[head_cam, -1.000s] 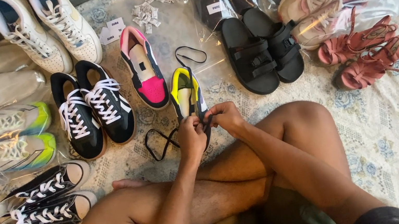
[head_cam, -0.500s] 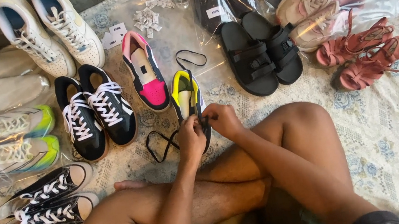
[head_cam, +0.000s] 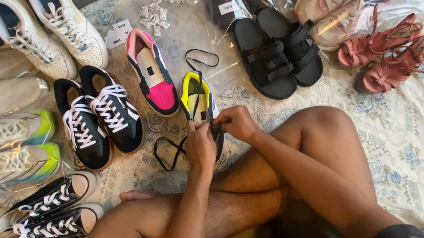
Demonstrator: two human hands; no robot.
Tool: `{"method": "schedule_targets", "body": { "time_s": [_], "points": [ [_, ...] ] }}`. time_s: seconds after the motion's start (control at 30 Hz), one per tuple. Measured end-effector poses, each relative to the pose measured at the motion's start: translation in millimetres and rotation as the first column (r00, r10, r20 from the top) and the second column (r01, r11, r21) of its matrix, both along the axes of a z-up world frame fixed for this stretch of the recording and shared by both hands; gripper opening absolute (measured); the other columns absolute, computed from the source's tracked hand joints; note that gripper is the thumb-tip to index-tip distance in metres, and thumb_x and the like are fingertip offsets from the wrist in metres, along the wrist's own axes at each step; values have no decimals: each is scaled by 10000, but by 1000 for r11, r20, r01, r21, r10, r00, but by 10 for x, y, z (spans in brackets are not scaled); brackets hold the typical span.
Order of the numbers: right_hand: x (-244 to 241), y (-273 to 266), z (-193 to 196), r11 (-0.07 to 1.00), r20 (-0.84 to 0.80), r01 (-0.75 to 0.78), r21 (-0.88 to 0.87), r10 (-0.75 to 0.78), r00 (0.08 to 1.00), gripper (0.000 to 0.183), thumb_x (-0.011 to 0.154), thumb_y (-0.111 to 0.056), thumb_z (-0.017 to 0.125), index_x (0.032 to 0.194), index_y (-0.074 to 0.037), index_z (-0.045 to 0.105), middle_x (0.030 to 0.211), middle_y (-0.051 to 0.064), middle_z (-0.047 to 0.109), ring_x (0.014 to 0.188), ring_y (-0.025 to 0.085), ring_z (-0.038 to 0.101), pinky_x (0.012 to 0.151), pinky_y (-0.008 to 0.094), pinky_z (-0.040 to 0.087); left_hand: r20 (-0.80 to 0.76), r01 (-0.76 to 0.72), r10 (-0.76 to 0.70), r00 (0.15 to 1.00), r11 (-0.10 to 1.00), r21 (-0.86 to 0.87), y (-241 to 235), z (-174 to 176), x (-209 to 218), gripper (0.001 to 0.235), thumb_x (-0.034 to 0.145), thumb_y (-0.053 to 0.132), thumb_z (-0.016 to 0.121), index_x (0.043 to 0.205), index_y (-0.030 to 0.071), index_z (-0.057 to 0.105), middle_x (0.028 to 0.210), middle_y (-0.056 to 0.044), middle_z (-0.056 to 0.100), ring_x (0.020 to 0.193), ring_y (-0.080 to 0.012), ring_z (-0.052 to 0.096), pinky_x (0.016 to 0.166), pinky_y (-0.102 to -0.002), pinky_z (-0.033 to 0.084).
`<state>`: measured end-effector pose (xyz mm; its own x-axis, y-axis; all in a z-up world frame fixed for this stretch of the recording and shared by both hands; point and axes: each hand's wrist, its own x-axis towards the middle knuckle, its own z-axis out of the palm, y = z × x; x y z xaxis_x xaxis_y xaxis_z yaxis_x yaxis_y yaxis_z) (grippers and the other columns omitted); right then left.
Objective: The person sits on a rug surrounded by various shoes and laces a pair of multi-colored sneakers. They thread the laces through the eyelets, pull them tight, and tie a knot.
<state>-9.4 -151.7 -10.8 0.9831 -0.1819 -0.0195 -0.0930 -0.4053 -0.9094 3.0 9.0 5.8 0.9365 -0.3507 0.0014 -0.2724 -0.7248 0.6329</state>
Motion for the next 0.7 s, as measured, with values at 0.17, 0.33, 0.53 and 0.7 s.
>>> {"method": "schedule_targets", "body": {
  "time_s": [0.17,0.33,0.53,0.7],
  "points": [
    [16,-34,111,999,42,-38,4,38,998,269,734,95,748,915,-84,834,712,172,753,707,377,753,695,465,615,77,71,-79,994,992,104,85,5,192,95,981,83,673,971,99,766,1048,-36,470,740,-358,694,565,-458,630],
    [5,-28,136,995,48,-84,-61,87,995,264,740,108,739,922,-63,827,730,180,758,730,407,747,704,480,623,122,146,-161,979,981,125,151,-57,270,130,969,111,698,859,140,761,1019,-2,439,721,-338,687,539,-443,623],
    [-18,85,83,958,85,-77,-277,104,991,203,771,-122,774,966,-113,720,757,107,758,743,324,750,718,438,607,169,221,-237,957,970,105,140,-64,271,174,996,47,634,829,67,683,979,-11,406,713,-327,653,540,-387,605],
    [-40,148,159,937,9,-40,-348,46,999,311,765,-243,782,1026,-152,639,766,84,749,785,332,742,761,465,584,191,240,-253,948,967,90,144,51,253,187,987,-12,606,802,-1,624,1014,-68,424,677,-377,630,526,-454,618]
  ]
}}
